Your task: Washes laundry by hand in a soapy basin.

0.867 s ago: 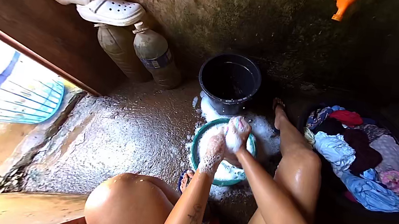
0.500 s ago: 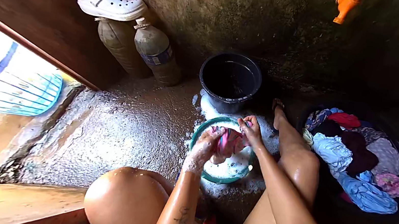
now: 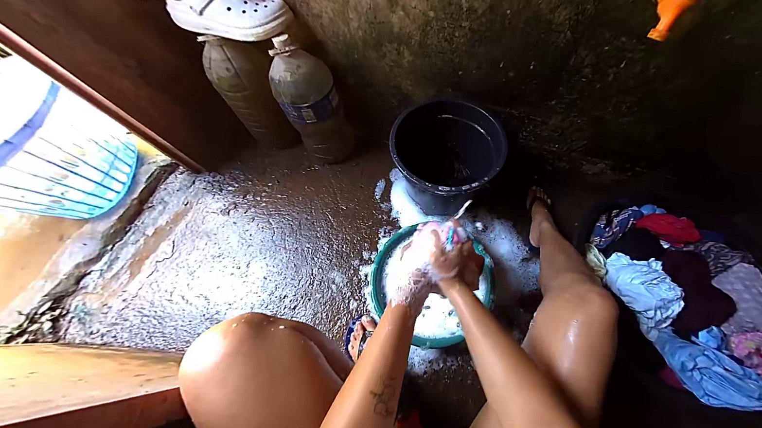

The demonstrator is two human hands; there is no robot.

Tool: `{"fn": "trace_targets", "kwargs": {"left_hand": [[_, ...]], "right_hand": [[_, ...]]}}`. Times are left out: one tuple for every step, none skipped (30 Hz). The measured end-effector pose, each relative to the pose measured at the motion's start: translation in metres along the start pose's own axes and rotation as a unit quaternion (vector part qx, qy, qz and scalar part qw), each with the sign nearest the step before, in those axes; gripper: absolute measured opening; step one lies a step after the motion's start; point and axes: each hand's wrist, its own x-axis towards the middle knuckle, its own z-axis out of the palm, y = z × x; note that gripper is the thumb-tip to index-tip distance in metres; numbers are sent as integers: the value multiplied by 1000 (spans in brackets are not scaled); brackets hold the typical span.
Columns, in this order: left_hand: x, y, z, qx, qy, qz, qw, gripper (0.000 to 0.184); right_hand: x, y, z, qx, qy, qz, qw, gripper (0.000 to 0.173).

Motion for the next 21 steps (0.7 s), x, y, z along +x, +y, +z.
{"fn": "trace_targets", "kwargs": {"left_hand": [[-4, 10, -2, 47, -33, 1, 998, 33], [-8, 13, -4, 24, -70, 12, 997, 31], [-12, 14, -6, -18, -110, 8, 994, 31], [-15, 13, -12, -8, -153, -3, 988, 32], [-13, 9, -20, 54, -181, -20, 982, 41], [-10, 3, -26, 139, -184, -54, 972, 46], [-7, -10, -28, 201, -150, -95, 963, 43], [-3, -27, -29, 219, -97, -135, 961, 37], [0, -43, -29, 190, -40, -170, 966, 32], [2, -54, -28, 105, 10, -197, 975, 29], [2, -59, -26, -34, 48, -217, 974, 27], [-1, -58, -26, -183, 61, -228, 954, 28], [-5, -57, -24, -285, 59, -213, 933, 25], [-7, -55, -24, -331, 47, -187, 924, 23], [-8, -54, -25, -334, 34, -161, 928, 22], [-8, -52, -25, -325, 19, -142, 935, 22], [-8, -48, -25, -321, 5, -137, 937, 23], [-7, -44, -24, -325, -3, -140, 935, 25], [-5, -39, -23, -335, -12, -144, 931, 26], [-2, -34, -22, -351, -19, -153, 924, 26], [1, -28, -20, -357, -30, -161, 920, 26]], "right_hand": [[14, 13, -4, -34, 8, -20, 999, 33], [28, 20, -12, -50, -11, -5, 999, 31], [39, 23, -22, -50, -46, 37, 997, 29], [49, 23, -31, -36, -69, 81, 994, 27], [56, 19, -41, -7, -79, 112, 991, 22], [61, 13, -51, 22, -79, 127, 988, 17], [62, 4, -61, 48, -80, 136, 986, 13], [61, -4, -70, 71, -82, 133, 985, 13], [60, -10, -77, 90, -77, 129, 985, 14], [60, -13, -81, 100, -68, 124, 985, 17], [59, -12, -84, 95, -60, 126, 986, 19], [57, -7, -86, 72, -59, 140, 986, 18], [57, 2, -87, 34, -67, 165, 983, 14], [56, 14, -87, -16, -89, 191, 977, 16], [55, 29, -86, -75, -121, 205, 968, 25], [54, 43, -85, -140, -163, 210, 954, 35], [54, 52, -86, -197, -208, 211, 935, 44], [52, 57, -86, -230, -243, 209, 919, 50], [49, 57, -84, -236, -259, 204, 914, 49], [44, 54, -81, -217, -262, 199, 919, 43], [39, 52, -77, -172, -266, 199, 927, 33]]}}
